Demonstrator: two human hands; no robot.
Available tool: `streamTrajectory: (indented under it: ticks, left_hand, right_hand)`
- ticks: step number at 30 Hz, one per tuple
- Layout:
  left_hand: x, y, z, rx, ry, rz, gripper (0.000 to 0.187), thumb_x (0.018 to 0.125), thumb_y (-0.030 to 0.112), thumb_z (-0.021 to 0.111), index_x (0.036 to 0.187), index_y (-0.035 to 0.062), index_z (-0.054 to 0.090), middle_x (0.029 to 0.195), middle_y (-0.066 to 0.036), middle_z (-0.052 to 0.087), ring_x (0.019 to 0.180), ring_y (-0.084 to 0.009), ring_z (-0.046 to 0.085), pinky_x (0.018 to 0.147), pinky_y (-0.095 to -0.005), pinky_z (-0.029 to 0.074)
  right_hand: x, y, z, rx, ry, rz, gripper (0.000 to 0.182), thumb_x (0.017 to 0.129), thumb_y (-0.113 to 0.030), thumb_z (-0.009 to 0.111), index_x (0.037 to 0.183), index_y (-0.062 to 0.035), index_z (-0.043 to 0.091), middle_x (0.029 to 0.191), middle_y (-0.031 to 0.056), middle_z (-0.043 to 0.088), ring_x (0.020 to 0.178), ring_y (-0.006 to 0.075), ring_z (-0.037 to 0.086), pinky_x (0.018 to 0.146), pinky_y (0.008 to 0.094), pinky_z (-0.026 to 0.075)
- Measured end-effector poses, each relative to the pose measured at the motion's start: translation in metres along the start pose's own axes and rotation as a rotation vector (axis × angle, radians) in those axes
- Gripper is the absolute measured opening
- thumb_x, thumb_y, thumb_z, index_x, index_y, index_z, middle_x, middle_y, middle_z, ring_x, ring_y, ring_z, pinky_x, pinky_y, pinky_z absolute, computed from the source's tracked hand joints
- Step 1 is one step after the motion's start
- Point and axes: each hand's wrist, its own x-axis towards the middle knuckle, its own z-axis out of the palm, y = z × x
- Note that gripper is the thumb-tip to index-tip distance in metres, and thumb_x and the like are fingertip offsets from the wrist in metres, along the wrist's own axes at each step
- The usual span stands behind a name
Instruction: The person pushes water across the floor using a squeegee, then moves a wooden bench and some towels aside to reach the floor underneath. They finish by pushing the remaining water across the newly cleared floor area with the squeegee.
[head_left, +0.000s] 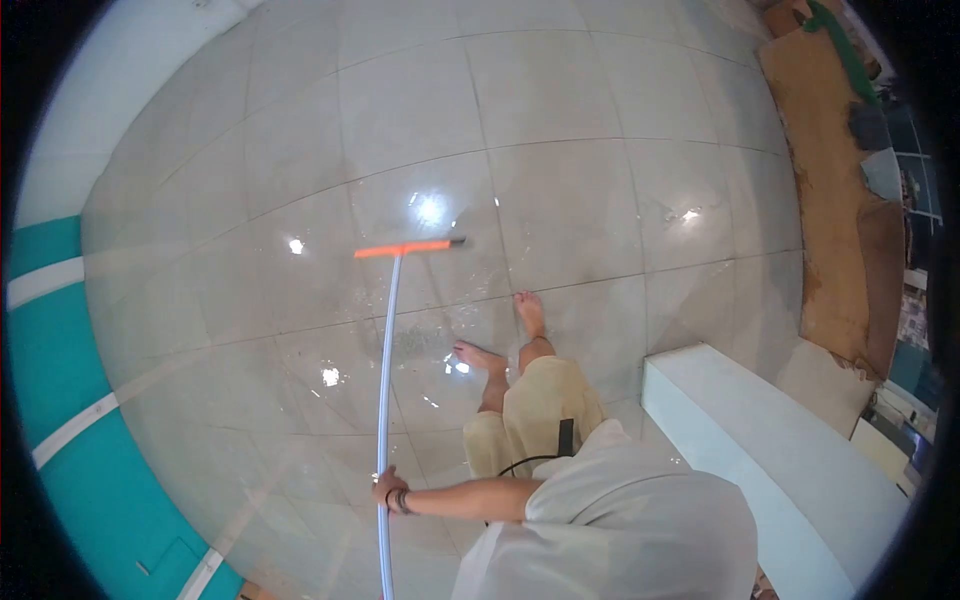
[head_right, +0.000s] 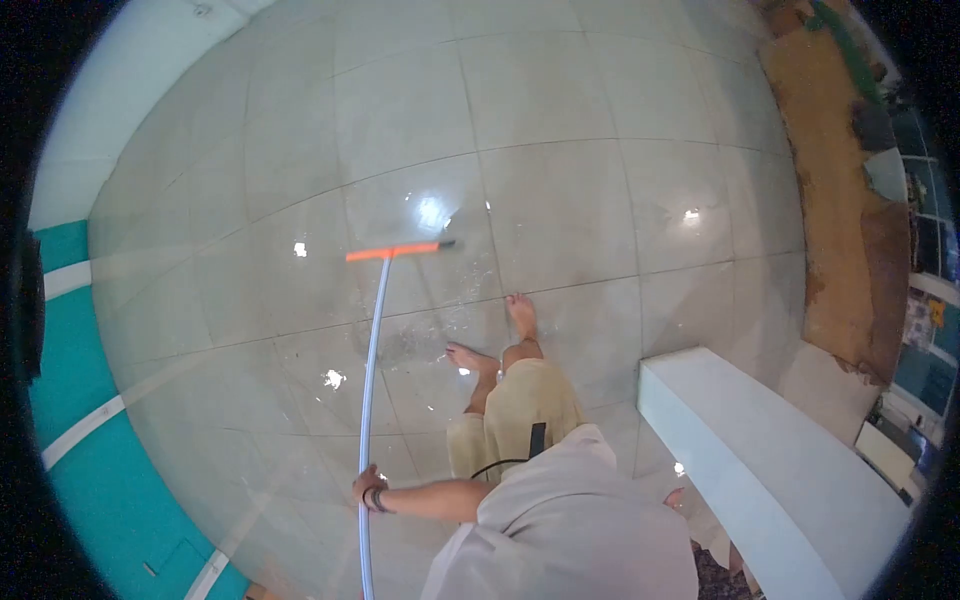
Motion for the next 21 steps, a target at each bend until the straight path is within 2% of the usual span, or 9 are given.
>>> streamTrajectory:
  ticks: [2,3,4,5,8,13,17,19,21]
  left_hand:
    - [0.060,0.017,0.032,-0.028,-0.199,0.096,0.051,0.079,0.019,0.050,0.122,0.0043,0.027,0.053,-0.009,0.045,0.035,-0.0149,0.038,0.030,-0.0231,0.030]
    - [0.094,0.029,0.054,-0.038,-0.319,0.153,0.053,0.079,0.019,0.050,0.123,0.0046,0.026,0.052,-0.010,0.044,0.035,-0.0150,0.038,0.030,-0.0235,0.030]
    - [0.125,0.039,0.077,-0.052,-0.438,0.192,0.054,0.079,0.018,0.049,0.125,0.0048,0.024,0.051,-0.010,0.044,0.034,-0.0151,0.037,0.030,-0.0239,0.029]
    - [0.145,0.062,0.128,0.043,-0.411,0.269,0.060,0.078,0.019,0.051,0.127,0.0056,0.019,0.053,-0.008,0.043,0.036,-0.0142,0.037,0.030,-0.0236,0.029]
    - [0.207,0.106,0.270,0.065,-0.529,0.278,0.054,0.081,0.018,0.048,0.128,0.0076,0.023,0.055,-0.003,0.041,0.038,-0.0110,0.037,0.032,-0.0225,0.029]
    - [0.214,0.128,0.485,0.038,-0.741,0.293,0.045,0.084,0.021,0.043,0.126,0.0114,0.027,0.064,-0.004,0.049,0.034,-0.0087,0.038,0.028,-0.0197,0.030]
    - [0.190,0.128,0.516,-0.049,-0.856,0.172,0.045,0.084,0.017,0.042,0.126,0.0117,0.029,0.061,-0.004,0.048,0.036,-0.0089,0.039,0.030,-0.0195,0.030]
    - [0.197,0.122,0.479,-0.037,-0.813,0.187,0.045,0.083,0.016,0.043,0.126,0.0117,0.028,0.060,-0.004,0.048,0.035,-0.0090,0.038,0.030,-0.0196,0.030]
    - [0.204,0.108,0.416,-0.008,-0.748,0.201,0.046,0.083,0.016,0.043,0.126,0.0114,0.027,0.060,-0.005,0.047,0.034,-0.0092,0.037,0.029,-0.0198,0.029]
  right_hand:
    - [0.002,0.002,-0.034,0.115,0.155,-0.029,0.055,0.077,-0.029,0.047,0.109,0.0089,0.024,0.080,0.0210,0.057,0.063,0.0328,0.059,0.053,0.0395,0.050]
    - [0.051,0.021,-0.047,-0.075,0.447,-0.234,0.055,0.077,-0.030,0.047,0.108,0.0095,0.024,0.079,0.0211,0.057,0.074,0.0323,0.058,0.060,0.0403,0.049]
    - [0.039,0.004,-0.100,0.012,0.406,-0.167,0.054,0.077,-0.029,0.047,0.107,0.0094,0.025,0.079,0.0211,0.057,0.074,0.0326,0.058,0.061,0.0415,0.048]
    - [0.058,0.003,-0.145,0.089,0.427,-0.145,0.060,0.077,-0.029,0.045,0.117,0.0096,0.023,0.094,0.0220,0.055,0.088,0.0338,0.054,0.072,0.0434,0.044]
    - [0.038,-0.030,-0.297,-0.081,0.717,-0.157,0.043,0.080,-0.025,0.042,0.108,0.0065,0.036,0.094,0.0217,0.055,0.083,0.0318,0.056,0.075,0.0399,0.042]
    - [0.048,-0.015,-0.511,-0.149,1.114,-0.243,0.045,0.077,-0.030,0.044,0.102,0.0067,0.035,0.082,0.0228,0.057,0.075,0.0333,0.058,0.065,0.0396,0.048]
    - [0.003,-0.014,-0.518,0.069,0.913,-0.174,0.045,0.077,-0.027,0.044,0.104,0.0084,0.034,0.077,0.0202,0.058,0.068,0.0282,0.060,0.056,0.0342,0.051]
    - [0.014,-0.004,-0.491,0.151,0.765,-0.207,0.042,0.077,-0.031,0.046,0.100,0.0029,0.040,0.080,0.0215,0.056,0.062,0.0244,0.060,0.047,0.0319,0.050]
    - [0.063,0.018,-0.444,-0.161,0.840,-0.249,0.045,0.075,-0.032,0.047,0.099,0.0061,0.041,0.082,0.0233,0.056,0.064,0.0266,0.060,0.057,0.0340,0.050]
